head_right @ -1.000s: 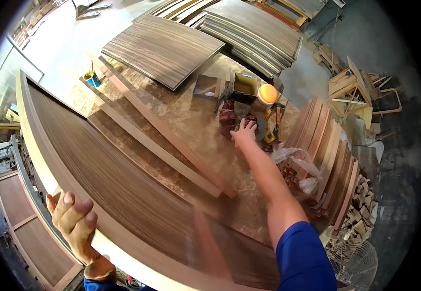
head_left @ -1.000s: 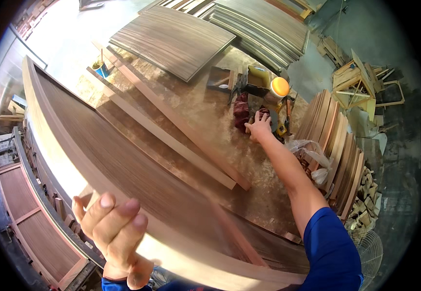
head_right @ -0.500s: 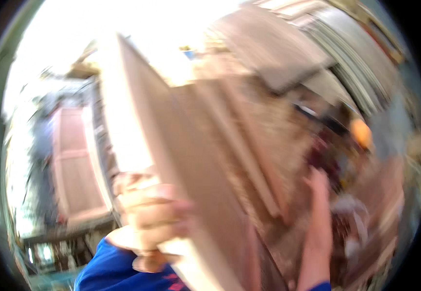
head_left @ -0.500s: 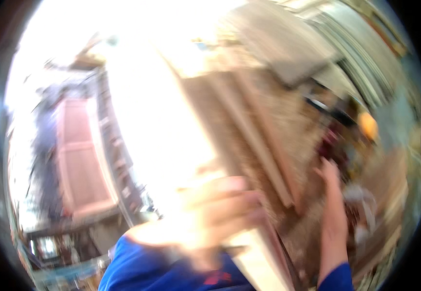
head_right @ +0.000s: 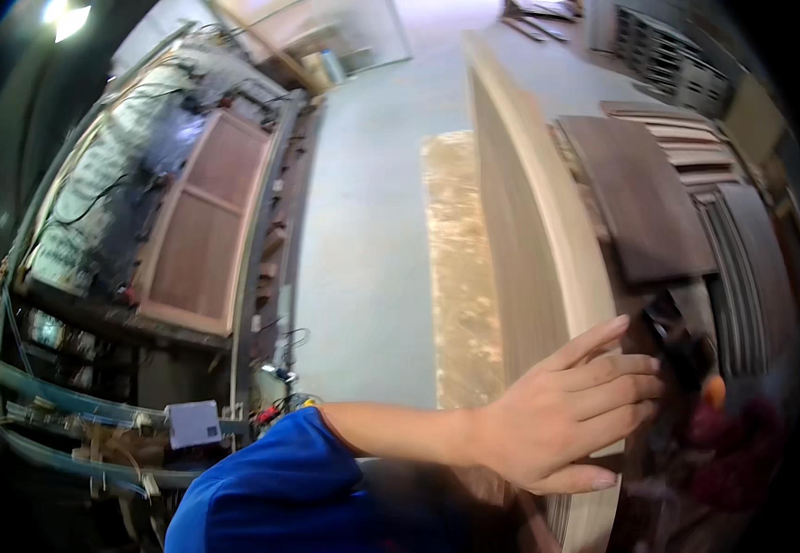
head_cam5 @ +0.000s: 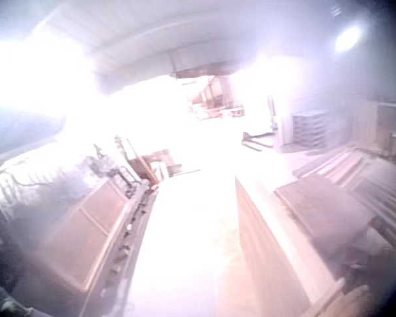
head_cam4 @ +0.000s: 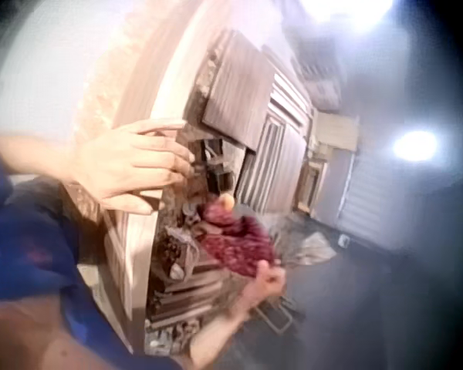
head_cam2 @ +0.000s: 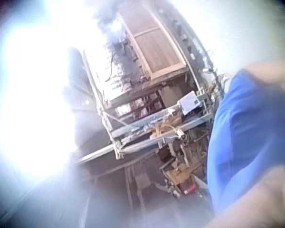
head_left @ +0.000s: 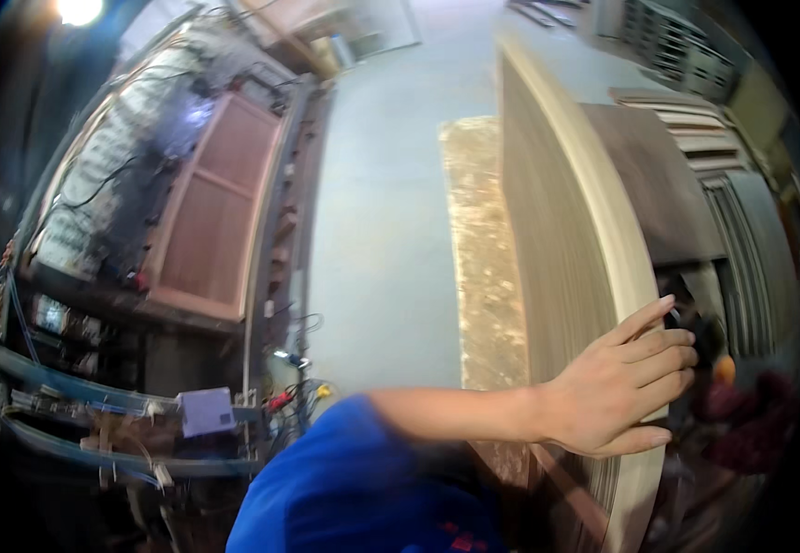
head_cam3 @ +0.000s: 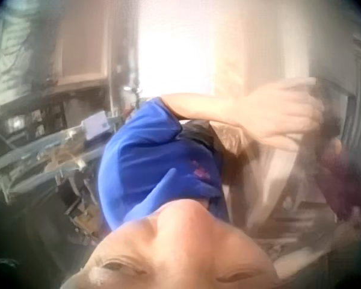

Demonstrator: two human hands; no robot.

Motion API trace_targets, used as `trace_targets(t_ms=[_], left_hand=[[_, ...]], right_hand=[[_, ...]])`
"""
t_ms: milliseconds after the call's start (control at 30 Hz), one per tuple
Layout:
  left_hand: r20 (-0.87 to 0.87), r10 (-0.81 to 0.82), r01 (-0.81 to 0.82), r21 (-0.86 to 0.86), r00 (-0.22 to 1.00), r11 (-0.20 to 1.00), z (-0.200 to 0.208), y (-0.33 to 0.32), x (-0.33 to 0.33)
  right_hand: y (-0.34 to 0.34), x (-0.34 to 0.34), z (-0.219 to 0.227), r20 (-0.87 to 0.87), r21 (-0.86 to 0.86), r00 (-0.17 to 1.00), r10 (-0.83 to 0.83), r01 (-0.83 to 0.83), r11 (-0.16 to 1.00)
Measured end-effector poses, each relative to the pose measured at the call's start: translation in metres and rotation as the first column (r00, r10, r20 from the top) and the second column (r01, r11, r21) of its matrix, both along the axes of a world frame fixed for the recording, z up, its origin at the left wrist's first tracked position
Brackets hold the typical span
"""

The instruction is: The person applies glue to wooden strips and attaches them to a large wooden panel. They wipe the panel with a cloth and use a power drill to secure the strips. The person continues to apply glue and assemble additional wooden components in a workshop setting.

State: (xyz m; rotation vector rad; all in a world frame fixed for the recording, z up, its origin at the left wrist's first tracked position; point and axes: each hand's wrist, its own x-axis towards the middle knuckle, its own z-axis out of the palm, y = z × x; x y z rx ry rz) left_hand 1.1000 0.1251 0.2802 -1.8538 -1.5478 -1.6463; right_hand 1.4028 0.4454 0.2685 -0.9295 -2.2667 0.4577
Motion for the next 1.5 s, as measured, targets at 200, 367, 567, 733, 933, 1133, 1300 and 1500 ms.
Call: trace_targets(t_ms=[200,367,567,733,933,1133,1300,1500], left_hand=[[0.013,-0.282,0.281,0.053,0.959,0.958,0.089,-0.011,0.100],[0.156,-0.421,0.424,0.013,0.894,0.906,0.073,-0.020,0.191],[0.125,-0.236,0.242,-0.030,0.964,0.970,0.040,-0.092,0.275],[0.117,-0.220,0.218,0.029,0.968,0.975,0.037,-0.137,0.404],[0.644,-0.757,0.986,0.028,0.106,0.162,0.082,-0.132,0.523],[0.452,-0.469,0.647,-0.438,0.759,0.624,0.065,-0.021,0.537],[0.508,-0.408,0.646,-0.506,0.759,0.571,0.058,-0.011,0.562],[0.511,-0.445,0.666,-0.427,0.736,0.611,0.043,0.017,0.556]], right_hand=[[-0.182,0.010,0.151,0.188,0.570,0.948,0.258,-0.319,0.757],[-0.325,0.101,0.194,0.450,0.837,0.892,-0.040,-0.405,0.367],[-0.436,0.168,0.088,-0.068,0.792,0.951,0.301,-0.132,0.596],[-0.464,0.259,0.061,-0.824,0.101,0.566,0.018,0.116,0.988],[-0.517,0.439,-0.034,-0.901,-0.260,0.133,-0.413,0.598,0.759],[-0.453,0.626,-0.039,-0.878,-0.115,0.040,-0.477,0.949,0.292],[-0.395,0.656,-0.071,-0.801,-0.121,0.187,-0.568,0.880,0.460],[-0.408,0.666,-0.096,-0.741,-0.248,0.089,-0.666,0.885,0.394]])
